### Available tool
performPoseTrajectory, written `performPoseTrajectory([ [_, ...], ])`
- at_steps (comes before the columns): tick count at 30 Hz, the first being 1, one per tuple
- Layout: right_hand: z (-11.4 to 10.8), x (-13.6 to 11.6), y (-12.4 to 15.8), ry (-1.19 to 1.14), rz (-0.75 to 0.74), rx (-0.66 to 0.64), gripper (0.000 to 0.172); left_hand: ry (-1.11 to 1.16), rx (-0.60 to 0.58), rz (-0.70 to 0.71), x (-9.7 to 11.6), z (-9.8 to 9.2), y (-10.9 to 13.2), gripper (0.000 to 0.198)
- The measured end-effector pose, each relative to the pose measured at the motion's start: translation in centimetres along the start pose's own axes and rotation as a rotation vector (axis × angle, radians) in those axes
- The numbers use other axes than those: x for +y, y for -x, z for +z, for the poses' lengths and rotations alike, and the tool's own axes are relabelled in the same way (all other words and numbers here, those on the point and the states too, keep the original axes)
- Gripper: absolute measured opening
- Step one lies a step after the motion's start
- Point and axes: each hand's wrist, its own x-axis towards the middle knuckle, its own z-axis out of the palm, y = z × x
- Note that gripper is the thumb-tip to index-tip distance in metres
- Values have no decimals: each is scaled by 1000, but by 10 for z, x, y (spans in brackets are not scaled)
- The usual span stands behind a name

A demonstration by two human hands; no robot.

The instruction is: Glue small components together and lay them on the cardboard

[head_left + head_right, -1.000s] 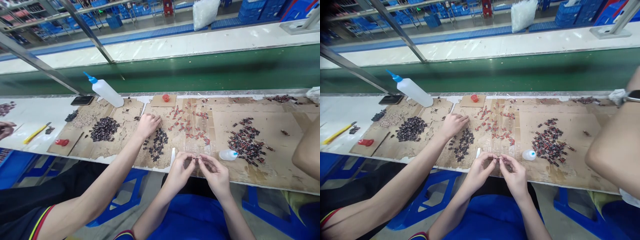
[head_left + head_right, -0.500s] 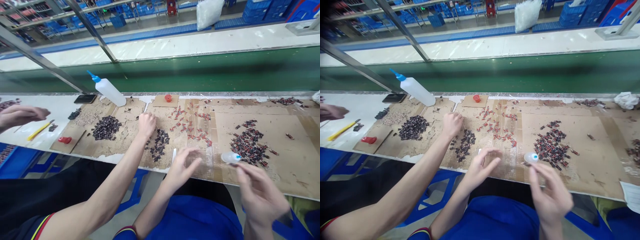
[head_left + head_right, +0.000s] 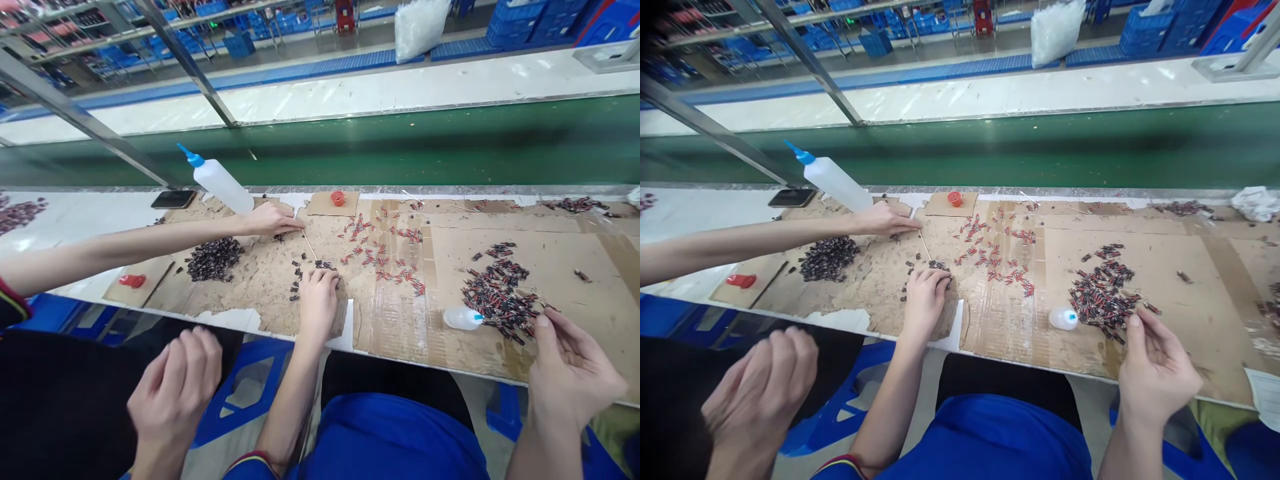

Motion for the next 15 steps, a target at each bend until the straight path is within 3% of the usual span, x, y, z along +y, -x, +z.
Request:
performPoseTrajectory([
  [1, -1, 2, -1, 10, 9, -5, 45, -13, -35, 37, 1, 8, 7, 29],
  [3, -3, 7, -5, 39, 6, -16, 50, -68, -73, 87, 13, 42, -1, 27],
  [6, -9, 16, -12, 120, -44, -82, 53, -252, -209, 42, 42, 113, -44, 25],
  [9, -15, 22, -17, 360, -305, -201, 46, -289, -245, 37, 55, 159, -80, 30],
  [12, -20, 21, -17, 556, -620, -342, 40, -313, -259, 31, 51, 168, -91, 33],
  [15, -18, 19, -9, 554, -760, -589, 43, -338, -276, 29, 46, 163, -90, 25],
])
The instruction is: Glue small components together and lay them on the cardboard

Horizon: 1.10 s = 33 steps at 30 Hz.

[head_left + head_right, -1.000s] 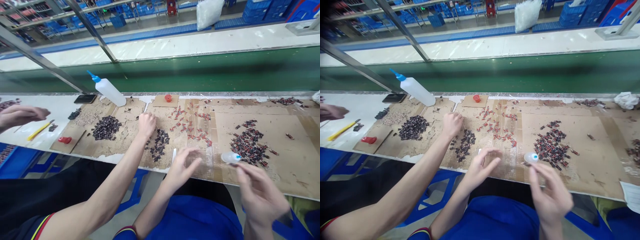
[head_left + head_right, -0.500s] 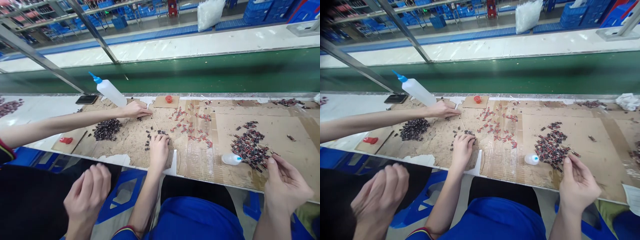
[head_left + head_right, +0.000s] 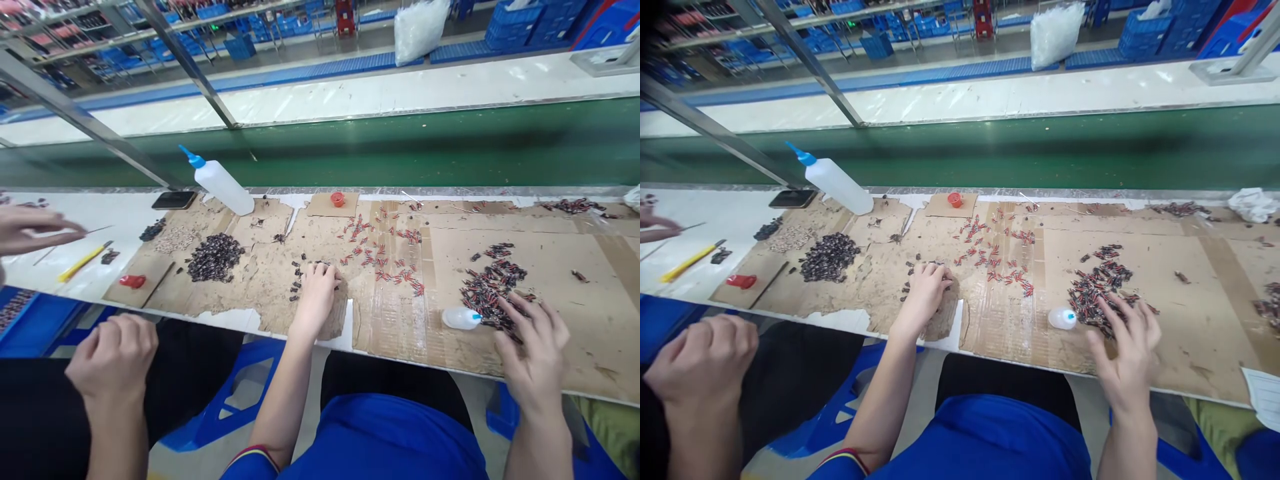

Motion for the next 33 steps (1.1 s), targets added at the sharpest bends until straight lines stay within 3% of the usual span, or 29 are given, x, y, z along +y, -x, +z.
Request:
performPoseTrajectory([
  [3, 11, -9, 1, -17, -91, -81, 47, 4, -61, 54, 6, 0, 3, 11],
  [6, 24, -14, 2, -58, -78, -78, 31, 96, -145, 172, 24, 10, 11, 8],
  [12, 28, -21, 8, -436, 212, -196, 29, 181, -170, 365, 52, 46, 36, 7],
  [16, 24, -32, 9, -559, 390, -135, 37, 204, -99, 356, 52, 55, 41, 9],
  [21, 29, -46, 5, -709, 506, 24, 38, 319, -113, 331, 46, 51, 43, 18],
  [26, 40, -56, 2, -769, 563, -19, 33, 369, -118, 229, 47, 52, 43, 19],
  [33, 48, -67, -1, -616, 512, -52, 31, 409, -121, 215, 46, 53, 43, 26],
])
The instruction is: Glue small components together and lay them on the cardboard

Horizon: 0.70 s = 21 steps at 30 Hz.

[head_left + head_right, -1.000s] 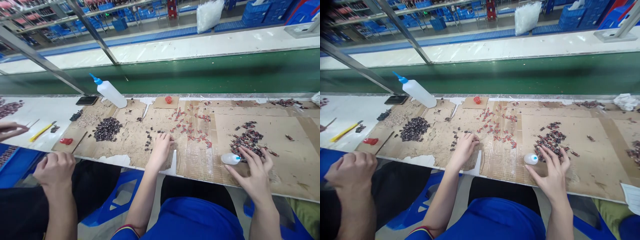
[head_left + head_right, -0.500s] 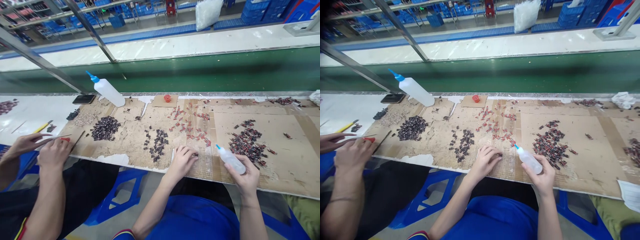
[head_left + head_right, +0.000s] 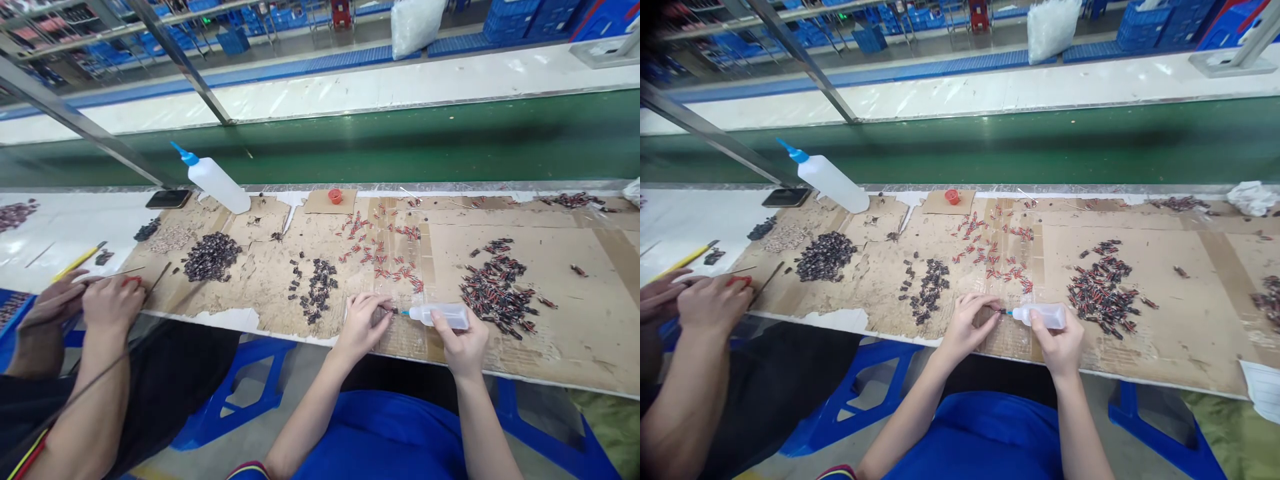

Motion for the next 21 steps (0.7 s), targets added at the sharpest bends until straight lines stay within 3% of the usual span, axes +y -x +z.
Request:
performPoseTrajectory([
  [16, 3, -1, -4, 9, 35, -67, 25, -11, -7, -7, 0, 0, 0, 23],
  [21, 2, 0, -5, -32, 65, -5, 26, -11, -16, -21, 0, 1, 0, 23],
])
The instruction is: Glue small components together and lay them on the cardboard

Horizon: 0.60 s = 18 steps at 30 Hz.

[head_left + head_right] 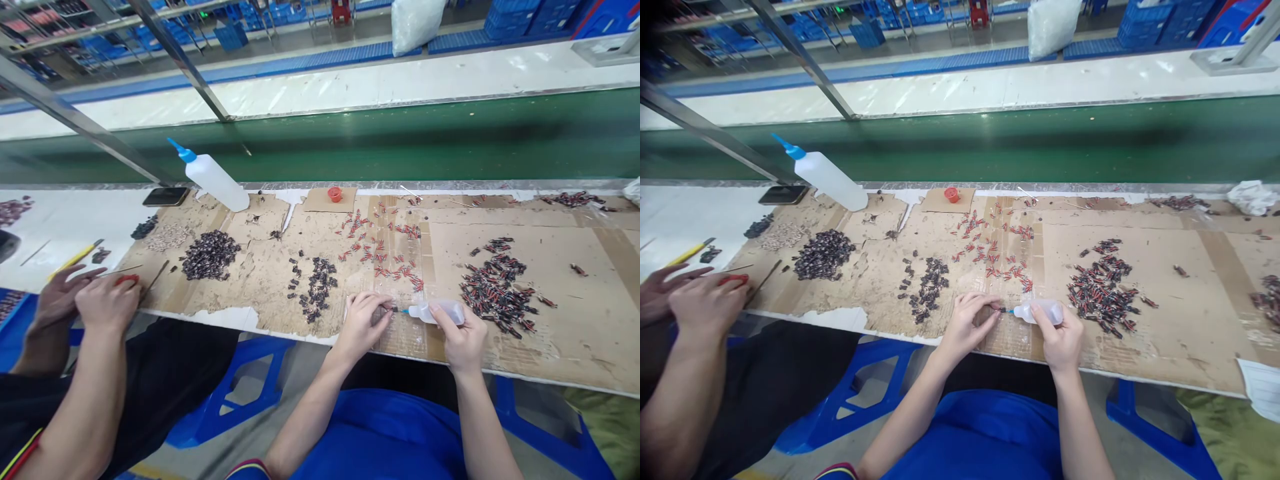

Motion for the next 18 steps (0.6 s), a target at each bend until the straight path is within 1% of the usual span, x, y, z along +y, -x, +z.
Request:
performPoseTrajectory([
  [4, 0, 1, 0, -23, 20, 29, 27, 4, 16, 15, 0, 0, 0, 23],
  [12, 3, 1, 0, 3, -3, -40, 27, -12, 9, 11, -1, -1, 0, 22],
  [15, 3, 3, 1, 5, 2, -2, 27, -12, 5, 11, -1, 0, 0, 22],
  [18, 1, 8, 2, -39, 27, 77, 29, -6, 3, 11, -1, 0, 0, 23],
])
